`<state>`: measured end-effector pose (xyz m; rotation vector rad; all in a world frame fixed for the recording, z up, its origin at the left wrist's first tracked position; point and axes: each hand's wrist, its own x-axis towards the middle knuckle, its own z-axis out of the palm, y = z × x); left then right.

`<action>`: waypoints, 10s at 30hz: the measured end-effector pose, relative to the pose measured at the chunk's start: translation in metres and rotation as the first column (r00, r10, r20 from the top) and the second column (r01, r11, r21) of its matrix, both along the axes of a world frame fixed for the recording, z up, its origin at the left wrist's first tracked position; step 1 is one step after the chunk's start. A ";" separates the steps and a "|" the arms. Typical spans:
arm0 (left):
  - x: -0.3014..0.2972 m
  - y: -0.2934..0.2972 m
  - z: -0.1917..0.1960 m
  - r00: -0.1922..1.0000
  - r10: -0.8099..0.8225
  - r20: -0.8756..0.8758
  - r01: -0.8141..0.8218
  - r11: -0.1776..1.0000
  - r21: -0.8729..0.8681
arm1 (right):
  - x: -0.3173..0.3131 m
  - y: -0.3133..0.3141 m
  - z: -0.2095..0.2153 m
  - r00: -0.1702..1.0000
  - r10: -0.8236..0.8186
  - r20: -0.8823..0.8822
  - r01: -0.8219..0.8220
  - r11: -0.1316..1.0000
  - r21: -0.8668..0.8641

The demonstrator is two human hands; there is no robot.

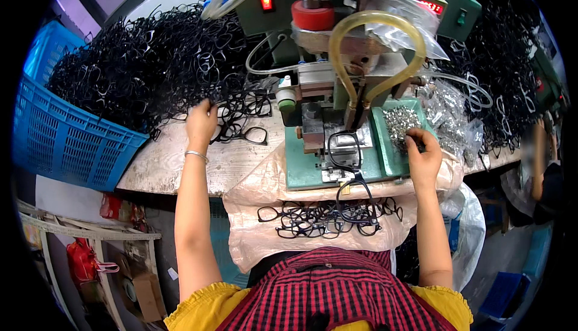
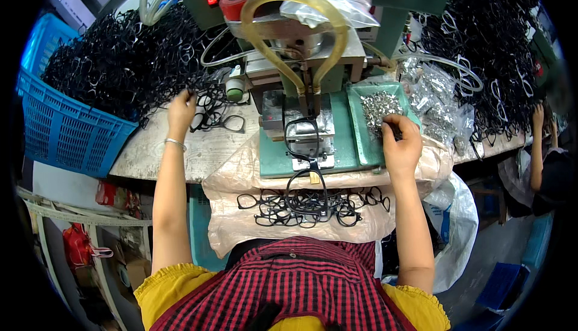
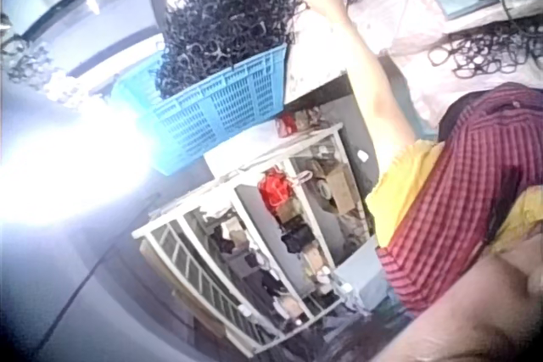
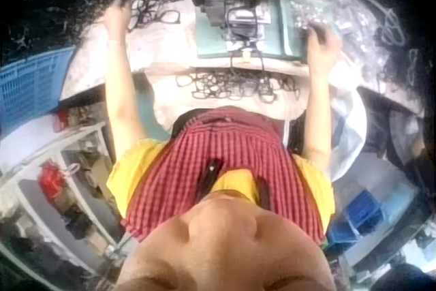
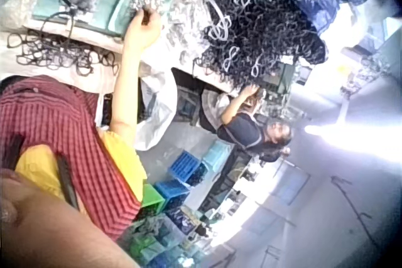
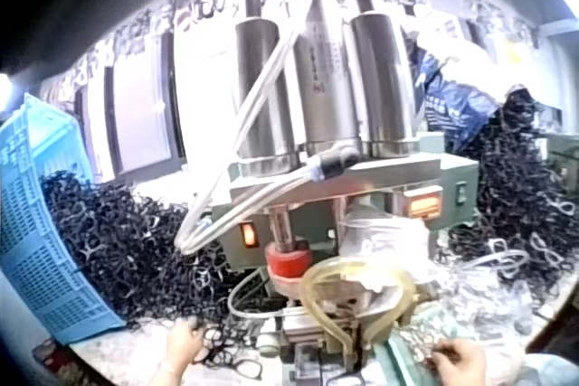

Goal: The person repeatedly picks up black eyeglass frames and small metal screws, places the frames into a green press machine, and operates the lever to attach the screws. The finished glasses are placed on the table.

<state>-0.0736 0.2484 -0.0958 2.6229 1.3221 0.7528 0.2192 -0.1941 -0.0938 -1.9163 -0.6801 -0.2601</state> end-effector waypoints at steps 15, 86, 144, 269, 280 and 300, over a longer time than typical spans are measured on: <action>0.038 -0.120 -0.011 0.544 0.289 0.788 0.533 0.606 -0.591 | -0.057 0.069 0.078 0.873 0.473 -0.118 -0.393 0.827 0.402; 0.026 -0.165 0.062 0.833 -0.106 0.543 0.176 0.981 -0.077 | -0.057 0.076 0.074 0.930 0.365 -0.039 -0.335 0.887 0.319; -0.013 0.005 -0.014 0.875 0.179 0.450 -0.165 0.984 -0.069 | -0.005 -0.048 -0.015 0.984 -0.079 -0.161 0.106 0.980 0.169; 0.056 -0.238 0.148 0.028 -0.573 0.819 0.791 0.513 0.333 | -0.077 0.073 0.086 0.740 0.567 -0.362 -0.276 0.747 0.605; 0.075 -0.247 0.111 0.233 -0.895 0.381 0.860 0.372 0.349 | -0.042 0.033 0.079 0.953 0.280 -0.120 -0.246 0.939 0.240; -0.014 -0.262 0.106 0.793 -0.538 0.288 0.411 0.820 0.399 | -0.007 0.015 0.010 0.931 -0.107 0.349 0.243 0.894 -0.375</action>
